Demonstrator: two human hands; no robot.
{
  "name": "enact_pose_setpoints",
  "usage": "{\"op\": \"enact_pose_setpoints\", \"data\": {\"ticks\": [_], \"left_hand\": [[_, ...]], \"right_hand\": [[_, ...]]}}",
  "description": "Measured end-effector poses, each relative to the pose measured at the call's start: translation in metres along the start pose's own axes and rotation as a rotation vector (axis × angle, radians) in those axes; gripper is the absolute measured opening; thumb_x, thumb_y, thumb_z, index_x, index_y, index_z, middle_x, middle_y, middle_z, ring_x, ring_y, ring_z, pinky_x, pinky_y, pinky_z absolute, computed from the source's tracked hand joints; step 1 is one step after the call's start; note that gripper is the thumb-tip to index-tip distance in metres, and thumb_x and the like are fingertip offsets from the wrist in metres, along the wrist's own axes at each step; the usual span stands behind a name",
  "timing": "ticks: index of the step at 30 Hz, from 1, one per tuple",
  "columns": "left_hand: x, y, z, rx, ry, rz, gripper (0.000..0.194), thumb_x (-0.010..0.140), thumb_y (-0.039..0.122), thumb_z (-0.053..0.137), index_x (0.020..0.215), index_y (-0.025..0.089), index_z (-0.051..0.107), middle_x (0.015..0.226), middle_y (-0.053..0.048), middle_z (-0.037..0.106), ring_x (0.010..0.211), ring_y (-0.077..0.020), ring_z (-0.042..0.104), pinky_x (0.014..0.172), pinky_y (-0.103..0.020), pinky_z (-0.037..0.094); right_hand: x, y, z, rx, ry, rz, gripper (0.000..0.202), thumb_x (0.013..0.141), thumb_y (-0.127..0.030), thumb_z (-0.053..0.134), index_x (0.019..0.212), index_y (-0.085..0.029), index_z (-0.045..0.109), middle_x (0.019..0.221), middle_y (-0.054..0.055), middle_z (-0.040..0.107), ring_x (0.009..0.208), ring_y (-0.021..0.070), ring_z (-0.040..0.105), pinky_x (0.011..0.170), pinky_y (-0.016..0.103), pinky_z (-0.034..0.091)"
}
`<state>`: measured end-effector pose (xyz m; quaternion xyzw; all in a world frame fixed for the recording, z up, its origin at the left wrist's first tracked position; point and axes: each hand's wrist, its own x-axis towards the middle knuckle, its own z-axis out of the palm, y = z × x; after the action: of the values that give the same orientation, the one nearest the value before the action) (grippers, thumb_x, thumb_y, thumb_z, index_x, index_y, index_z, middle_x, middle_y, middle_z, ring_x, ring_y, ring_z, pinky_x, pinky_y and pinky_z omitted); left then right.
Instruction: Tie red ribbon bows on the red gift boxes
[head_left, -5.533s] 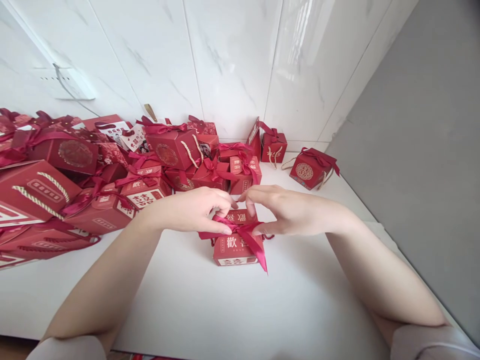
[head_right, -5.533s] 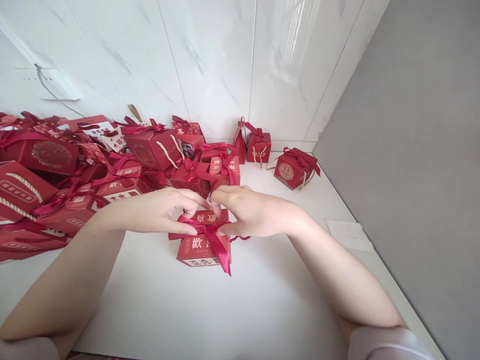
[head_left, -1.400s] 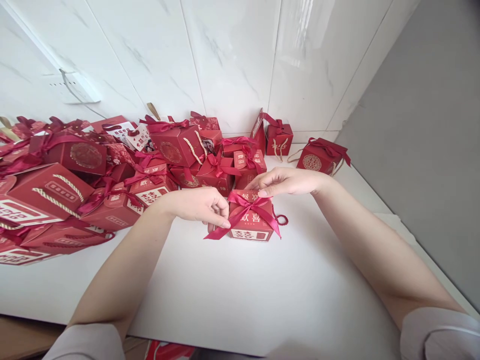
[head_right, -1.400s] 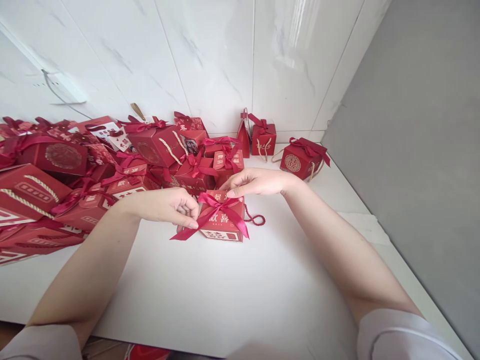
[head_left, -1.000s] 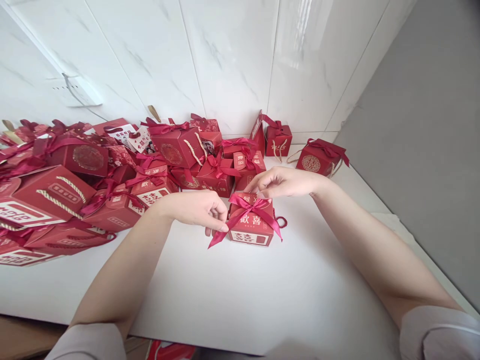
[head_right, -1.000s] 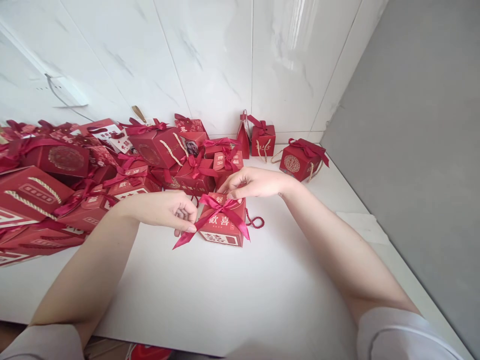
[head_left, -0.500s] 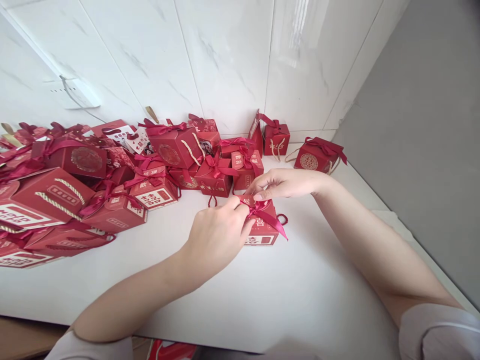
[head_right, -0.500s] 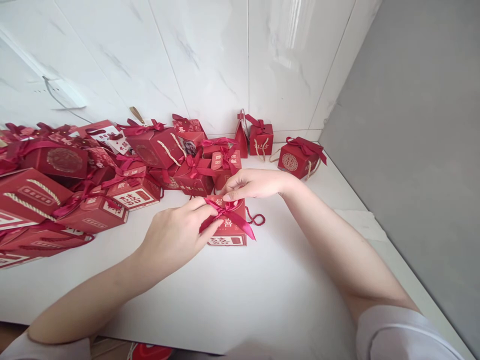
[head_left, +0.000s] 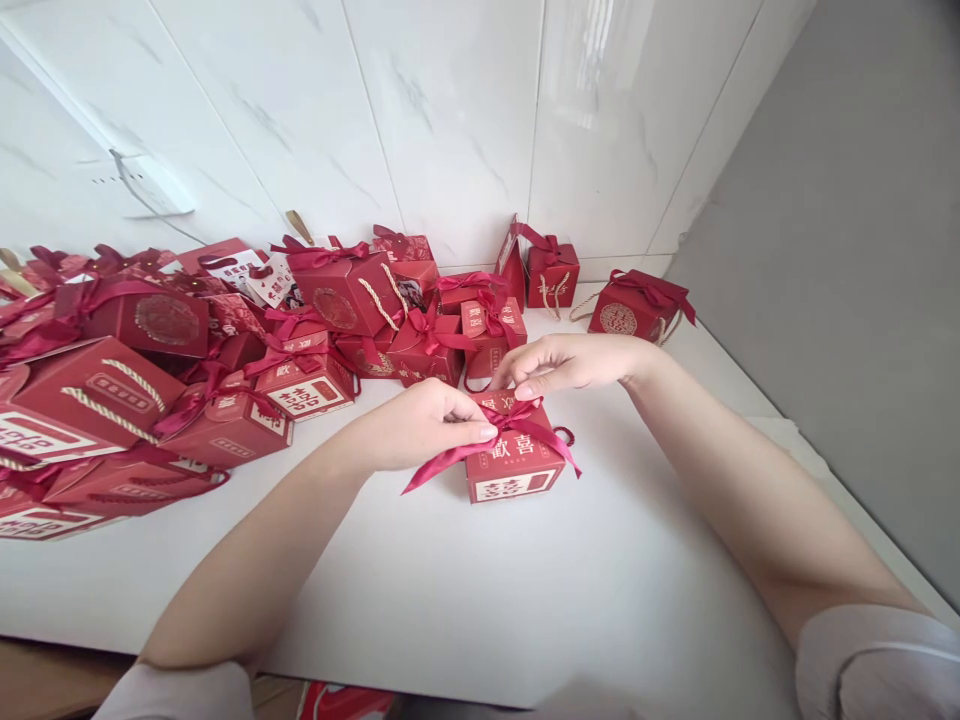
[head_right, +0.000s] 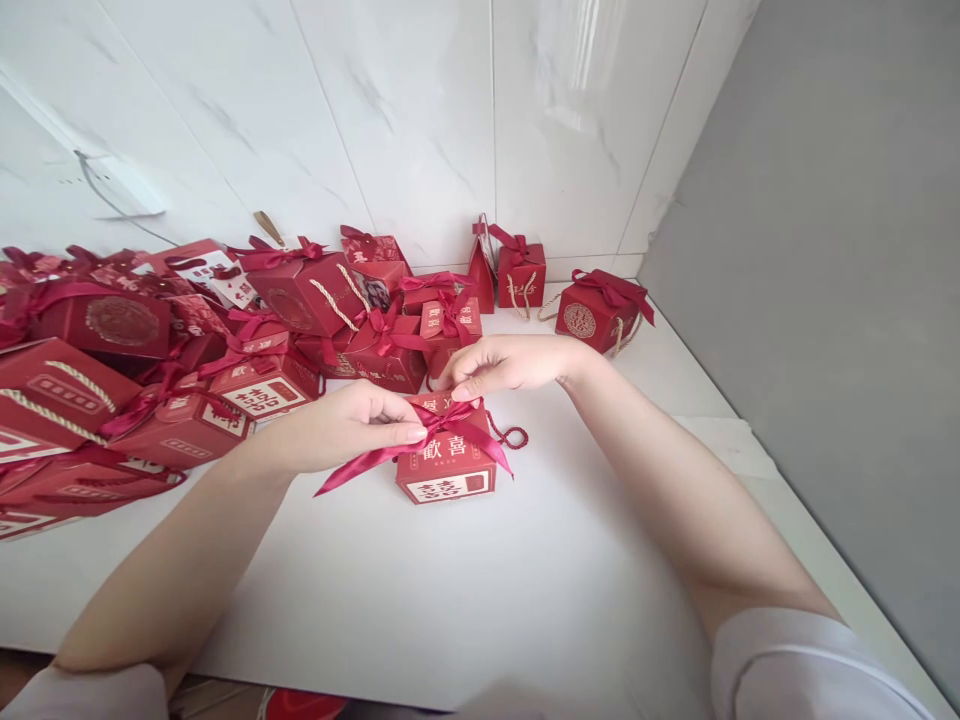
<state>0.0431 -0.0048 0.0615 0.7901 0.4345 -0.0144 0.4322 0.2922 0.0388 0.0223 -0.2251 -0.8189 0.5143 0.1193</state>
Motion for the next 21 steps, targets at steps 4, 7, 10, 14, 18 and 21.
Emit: {"op": "enact_pose_setpoints", "data": {"ticks": [4,7,10,14,18,21], "left_hand": [[0.011,-0.006,-0.007,-0.153,-0.129,-0.042,0.033,0.075,0.047,0.072,0.073,0.014,0.07,0.057,0.002,0.054,0.05,-0.0075,0.042,0.051,-0.022,0.031],[0.015,-0.008,-0.007,-0.225,-0.216,-0.073,0.034,0.073,0.046,0.074,0.066,0.014,0.067,0.047,0.003,0.049,0.045,-0.0073,0.04,0.048,-0.023,0.03],[0.017,-0.012,-0.007,-0.231,-0.254,-0.076,0.04,0.077,0.047,0.071,0.058,0.014,0.059,0.044,0.002,0.05,0.043,-0.0077,0.043,0.048,-0.023,0.03],[0.02,-0.017,-0.008,-0.172,-0.271,-0.073,0.042,0.08,0.047,0.07,0.056,0.014,0.058,0.043,0.002,0.051,0.044,-0.0081,0.045,0.048,-0.023,0.032],[0.021,-0.018,-0.01,-0.132,-0.282,-0.062,0.044,0.08,0.05,0.068,0.057,0.014,0.059,0.044,0.002,0.051,0.044,-0.0073,0.043,0.05,-0.024,0.032],[0.02,-0.017,-0.012,-0.111,-0.281,-0.082,0.044,0.079,0.052,0.069,0.058,0.014,0.062,0.041,0.002,0.05,0.041,-0.007,0.04,0.051,-0.025,0.032]], "right_hand": [[-0.001,-0.001,-0.002,-0.03,0.042,0.013,0.035,0.089,-0.047,0.064,0.073,-0.016,0.063,0.122,0.007,0.066,0.101,0.0195,0.059,0.085,0.032,0.043],[-0.004,-0.005,-0.002,-0.038,0.068,0.042,0.036,0.088,-0.05,0.064,0.075,-0.017,0.065,0.115,0.006,0.068,0.1,0.02,0.06,0.084,0.032,0.044],[-0.004,-0.008,-0.002,-0.039,0.049,0.07,0.037,0.086,-0.054,0.065,0.078,-0.018,0.068,0.107,0.005,0.069,0.096,0.0199,0.059,0.081,0.032,0.044],[0.0,-0.007,0.001,-0.051,0.005,0.071,0.037,0.084,-0.053,0.067,0.072,-0.018,0.063,0.102,0.004,0.07,0.088,0.0181,0.058,0.078,0.032,0.043],[0.003,-0.004,0.002,-0.044,0.016,0.034,0.038,0.086,-0.049,0.065,0.066,-0.018,0.055,0.11,0.004,0.069,0.093,0.0186,0.058,0.079,0.032,0.042],[0.003,-0.003,0.002,-0.044,0.016,0.01,0.04,0.088,-0.045,0.063,0.064,-0.018,0.049,0.12,0.006,0.066,0.096,0.0184,0.058,0.078,0.031,0.041]]}}
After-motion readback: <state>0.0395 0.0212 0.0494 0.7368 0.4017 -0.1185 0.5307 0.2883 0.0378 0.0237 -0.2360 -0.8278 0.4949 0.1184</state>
